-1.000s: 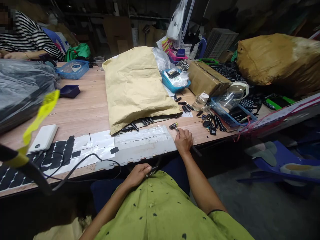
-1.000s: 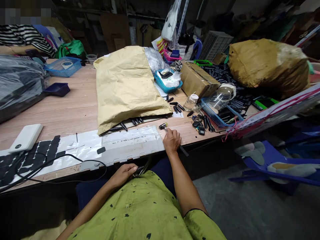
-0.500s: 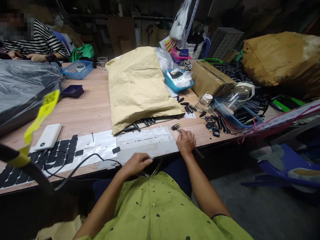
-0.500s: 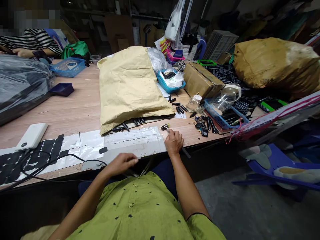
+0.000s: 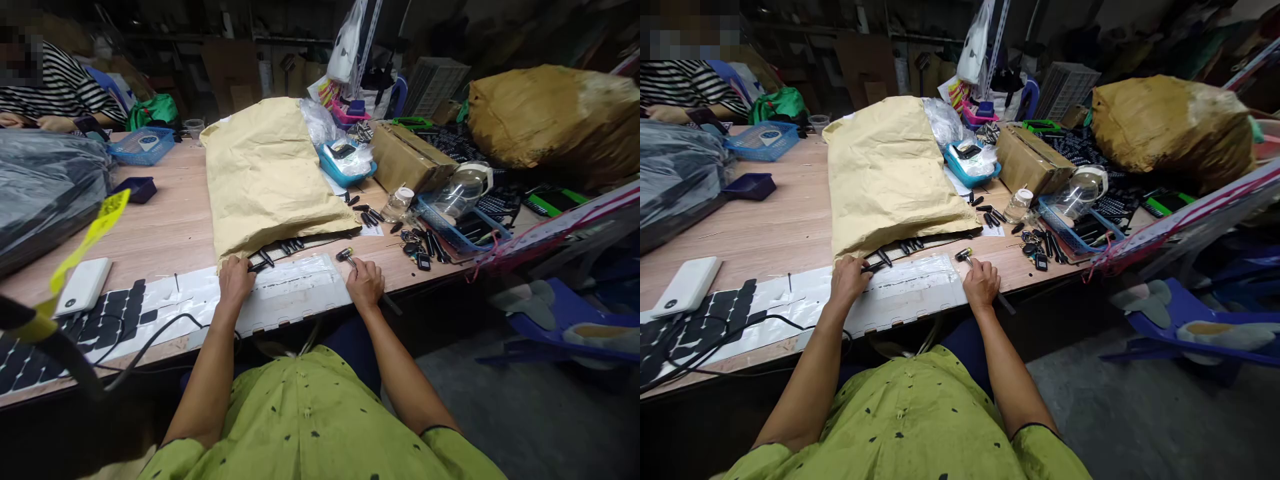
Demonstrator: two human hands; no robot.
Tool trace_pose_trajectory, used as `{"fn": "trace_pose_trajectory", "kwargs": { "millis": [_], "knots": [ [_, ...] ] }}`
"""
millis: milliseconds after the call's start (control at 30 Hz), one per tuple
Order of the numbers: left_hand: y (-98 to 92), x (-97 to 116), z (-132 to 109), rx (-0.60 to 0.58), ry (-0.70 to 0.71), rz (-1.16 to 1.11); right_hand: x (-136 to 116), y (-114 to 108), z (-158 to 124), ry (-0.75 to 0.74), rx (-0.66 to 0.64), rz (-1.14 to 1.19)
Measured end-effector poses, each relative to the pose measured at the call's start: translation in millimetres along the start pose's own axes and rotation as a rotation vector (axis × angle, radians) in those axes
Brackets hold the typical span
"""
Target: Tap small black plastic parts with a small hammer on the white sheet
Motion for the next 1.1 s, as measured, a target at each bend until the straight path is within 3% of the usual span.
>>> {"fn": "trace_pose_trajectory", "kwargs": {
  "millis": [133, 233, 333, 467, 733, 933, 1100],
  "knots": [
    [10.4, 33.1, -23.1, -0.104, 0.177, -0.141, 0.7, 2.6, -0.3, -0.006, 0.005, -0.044],
    [28.7, 62.3, -34.7, -0.167, 0.295, -0.253, 2.0, 3.9, -0.4, -0.01, 0.021, -0.033],
    [46.5, 77.1, -36.5, -0.173, 0.345, -0.312, 1.8, 4.3, -0.9, -0.017, 0.035, -0.01],
    [59.0, 74.5, -33.8, -0.144, 0.369, -0.369, 0.7, 3.8, -0.8, -0.014, 0.033, 0.013],
    [63.4, 70.6, -32.2, -0.157, 0.363, -0.403, 5.8, -9.8, 2.2, 0.014, -0.012, 0.22],
    [64.5, 73.7, -32.6, -0.166, 0.34, -0.413, -26.3, -30.4, -22.3, -0.12, -0.088, 0.598],
    [64.8, 76.3, -33.8, -0.157, 0.315, -0.409, -50.1, -42.3, -38.8, -0.219, -0.139, 0.631]
  ]
}}
Point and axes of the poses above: each hand's wrist, its own z-axis towards the middle knuckle, its own y-axis out of the palm, x = y × z, the point moved 4 cm from there along z, towards the middle knuckle, and after that the axes turned 4 degrees about x, right-handed, at the moved point
